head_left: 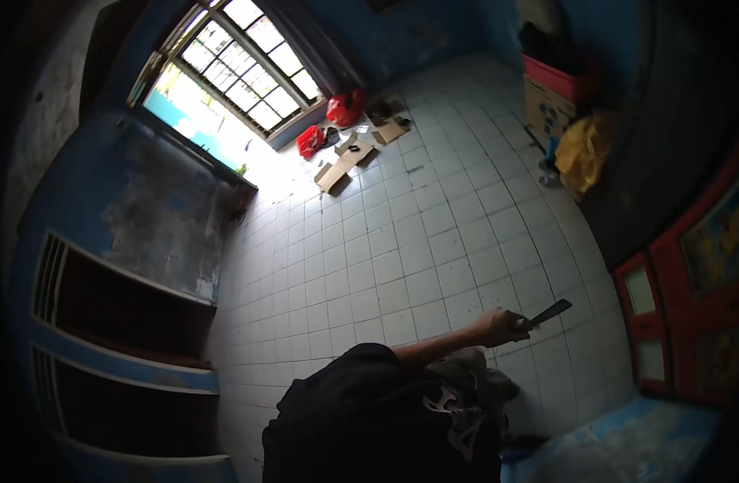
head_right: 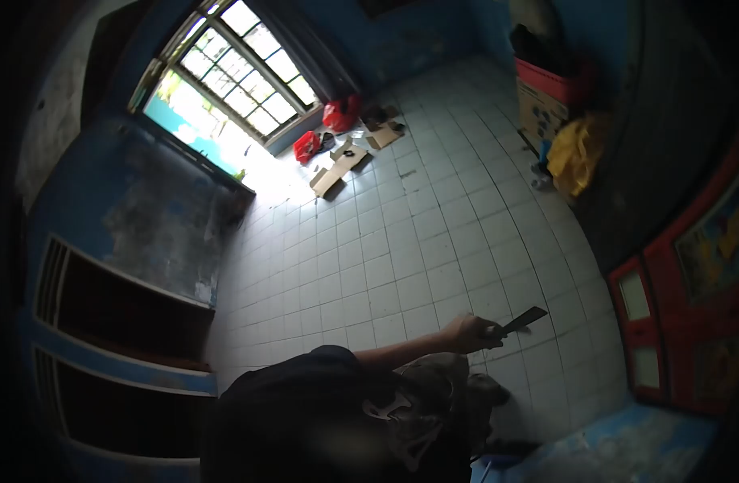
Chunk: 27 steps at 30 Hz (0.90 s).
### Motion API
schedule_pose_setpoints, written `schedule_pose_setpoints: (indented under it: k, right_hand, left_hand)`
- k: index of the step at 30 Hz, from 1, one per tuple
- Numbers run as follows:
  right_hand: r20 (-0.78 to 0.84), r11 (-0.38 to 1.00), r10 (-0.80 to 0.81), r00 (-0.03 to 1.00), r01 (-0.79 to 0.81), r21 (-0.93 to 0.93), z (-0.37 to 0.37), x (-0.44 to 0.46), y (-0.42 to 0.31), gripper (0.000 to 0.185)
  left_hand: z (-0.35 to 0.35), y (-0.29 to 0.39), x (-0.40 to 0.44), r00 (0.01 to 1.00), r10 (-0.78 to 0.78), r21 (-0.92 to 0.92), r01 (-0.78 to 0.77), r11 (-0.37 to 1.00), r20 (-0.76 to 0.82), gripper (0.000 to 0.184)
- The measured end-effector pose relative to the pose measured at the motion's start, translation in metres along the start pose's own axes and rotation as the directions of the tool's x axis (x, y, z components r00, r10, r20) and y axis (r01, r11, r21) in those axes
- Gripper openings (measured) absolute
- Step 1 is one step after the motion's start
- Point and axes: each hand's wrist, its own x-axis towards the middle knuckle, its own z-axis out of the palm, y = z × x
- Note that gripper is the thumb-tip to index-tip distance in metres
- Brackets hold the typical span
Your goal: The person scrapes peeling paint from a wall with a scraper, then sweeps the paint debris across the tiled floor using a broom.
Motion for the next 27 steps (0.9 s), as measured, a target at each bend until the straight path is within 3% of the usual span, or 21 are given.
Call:
schedule_pose_setpoints:
  k: [5,12,17,21,23,24,25,26,27]
  right_hand:
    - [-0.086,0.993,-0.115,0.990,0.113,-0.027,-0.039,0.017,-0.055,0.032]
    - [-0.112,0.989,-0.140,0.984,0.134,-0.061,-0.045,-0.023,-0.102,0.034]
    - [-0.075,0.996,-0.060,0.995,0.054,-0.072,-0.033,-0.066,-0.100,0.036]
    - [-0.011,0.994,0.069,0.998,-0.070,-0.079,0.007,-0.131,-0.051,0.037]
    - [0.019,0.987,0.142,0.990,-0.140,-0.074,0.038,-0.181,-0.019,0.038]
    - [0.029,0.986,0.156,0.987,-0.155,-0.057,0.045,-0.204,-0.015,0.038]
    - [0.005,0.989,0.138,0.990,-0.137,-0.045,0.047,-0.216,-0.019,0.038]
    - [-0.018,0.989,0.135,0.991,-0.134,0.057,0.048,-0.218,-0.029,0.031]
    - [-0.202,0.998,-0.058,0.978,0.051,-0.037,0.050,-0.219,-0.038,0.029]
  left_hand:
    - [-0.041,-0.040,-0.017,0.995,-0.090,-0.016,0.090,0.996,-0.033,0.028]
    - [-0.085,-0.106,-0.072,0.998,0.005,-0.055,-0.009,0.998,-0.067,0.027]
    - [-0.114,-0.131,-0.101,0.997,-0.050,-0.126,0.041,0.991,-0.067,0.027]
    - [-0.122,-0.143,-0.105,0.999,-0.041,-0.093,0.039,0.995,-0.027,0.026]
    - [-0.116,-0.160,-0.102,0.999,-0.011,-0.096,0.007,0.995,-0.044,0.022]
    - [-0.101,-0.198,-0.090,0.996,0.084,-0.008,-0.084,0.996,-0.030,0.021]
    - [-0.122,-0.154,-0.100,0.988,-0.149,-0.225,0.156,0.962,0.046,0.021]
    - [-0.113,-0.167,-0.098,0.988,-0.144,-0.265,0.153,0.952,0.055,0.023]
    - [-0.106,-0.180,-0.097,0.997,-0.075,-0.273,0.078,0.959,0.023,0.022]
